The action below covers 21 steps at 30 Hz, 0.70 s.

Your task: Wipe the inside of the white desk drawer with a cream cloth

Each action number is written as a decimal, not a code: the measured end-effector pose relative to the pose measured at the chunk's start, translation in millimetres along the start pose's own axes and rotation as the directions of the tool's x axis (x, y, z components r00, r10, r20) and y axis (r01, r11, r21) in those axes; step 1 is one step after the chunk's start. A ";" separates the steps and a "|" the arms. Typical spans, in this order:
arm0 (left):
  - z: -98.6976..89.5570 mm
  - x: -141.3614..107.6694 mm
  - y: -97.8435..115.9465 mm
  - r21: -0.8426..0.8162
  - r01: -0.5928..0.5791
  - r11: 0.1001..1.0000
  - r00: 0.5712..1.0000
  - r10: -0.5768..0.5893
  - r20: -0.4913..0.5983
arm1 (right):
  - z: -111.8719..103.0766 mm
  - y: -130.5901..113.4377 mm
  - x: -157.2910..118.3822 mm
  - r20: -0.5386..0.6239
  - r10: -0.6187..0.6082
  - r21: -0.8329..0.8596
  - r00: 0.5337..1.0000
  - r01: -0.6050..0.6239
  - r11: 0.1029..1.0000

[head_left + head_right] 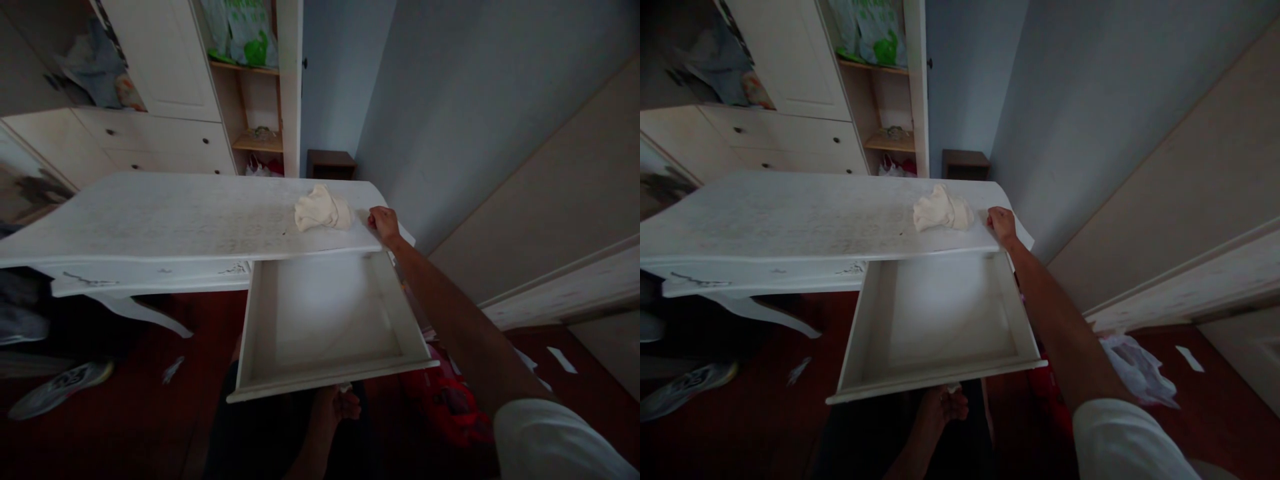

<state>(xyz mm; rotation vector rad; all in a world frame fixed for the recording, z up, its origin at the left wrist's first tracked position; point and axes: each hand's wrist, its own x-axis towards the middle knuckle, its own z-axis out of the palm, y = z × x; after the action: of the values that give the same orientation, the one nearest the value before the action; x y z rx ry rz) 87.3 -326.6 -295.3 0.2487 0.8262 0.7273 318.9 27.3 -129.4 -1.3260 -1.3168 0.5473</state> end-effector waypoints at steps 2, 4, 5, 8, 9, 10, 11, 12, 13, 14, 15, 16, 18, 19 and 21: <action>-1.3 5.9 -2.5 0.012 0.020 1.000 0.999 -0.019 -0.027 | 0.1 0.1 0.0 -0.003 -0.003 -0.007 1.000 0.003 1.000; -2.3 11.0 -3.9 0.009 0.044 0.999 0.998 -0.043 -0.045 | 0.3 0.0 0.0 -0.005 -0.007 -0.025 1.000 0.007 1.000; -2.9 12.9 -4.2 0.001 0.053 0.999 0.998 -0.053 -0.044 | 0.4 0.1 0.2 -0.004 -0.011 -0.037 1.000 0.010 0.999; -5.4 17.3 -5.2 -0.028 0.069 0.997 0.997 -0.069 -0.023 | 0.3 1.6 1.8 0.001 -0.027 -0.065 1.000 0.027 0.997; -6.3 19.2 -6.1 -0.030 0.072 0.997 0.997 -0.072 -0.019 | 0.4 2.4 2.7 0.000 -0.029 -0.068 1.000 0.029 0.997; -7.0 21.6 -7.6 -0.027 0.077 0.997 0.997 -0.078 -0.022 | 0.7 3.2 3.8 -0.006 -0.023 -0.067 1.000 0.022 0.997; -7.4 24.5 -9.4 -0.018 0.085 0.996 0.996 -0.085 -0.032 | 1.2 3.9 5.0 -0.015 -0.011 -0.062 1.000 0.010 0.998; -7.7 27.9 -11.4 -0.006 0.096 0.995 0.994 -0.096 -0.044 | 2.2 4.3 6.2 -0.028 0.006 -0.056 1.000 -0.007 0.998; -7.9 31.4 -13.4 0.009 0.114 0.993 0.992 -0.113 -0.055 | 3.6 4.1 7.6 -0.045 0.026 -0.051 0.999 -0.028 0.998; -7.9 34.8 -15.1 0.023 0.136 0.990 0.989 -0.134 -0.069 | 5.6 3.1 9.2 -0.061 0.046 -0.049 0.997 -0.049 0.998; -8.0 37.7 -16.2 0.034 0.158 0.987 0.985 -0.155 -0.081 | 8.4 1.1 11.0 -0.074 0.062 -0.054 0.995 -0.066 0.996; -8.1 40.0 -16.6 0.041 0.176 0.984 0.982 -0.172 -0.083 | 12.2 -2.1 13.3 -0.082 0.071 -0.069 0.994 -0.077 0.995; -8.9 41.9 -15.1 0.047 0.197 0.979 0.979 -0.195 -0.053 | 23.1 -12.8 19.2 -0.069 0.067 -0.130 0.995 -0.075 0.989; -9.6 41.7 -13.2 0.048 0.198 0.979 0.980 -0.198 -0.023 | 30.4 -20.0 22.7 -0.038 0.052 -0.176 0.998 -0.058 0.983; -11.1 39.8 -8.2 0.056 0.199 0.978 0.979 -0.201 0.038 | 48.4 -36.5 30.2 0.079 0.029 -0.294 0.996 -0.005 0.956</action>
<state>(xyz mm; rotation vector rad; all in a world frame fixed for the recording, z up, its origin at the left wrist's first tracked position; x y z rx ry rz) 101.2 -306.5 -329.7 0.2238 0.8167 0.5108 270.5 62.9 -98.3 -1.5725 -1.4987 0.4327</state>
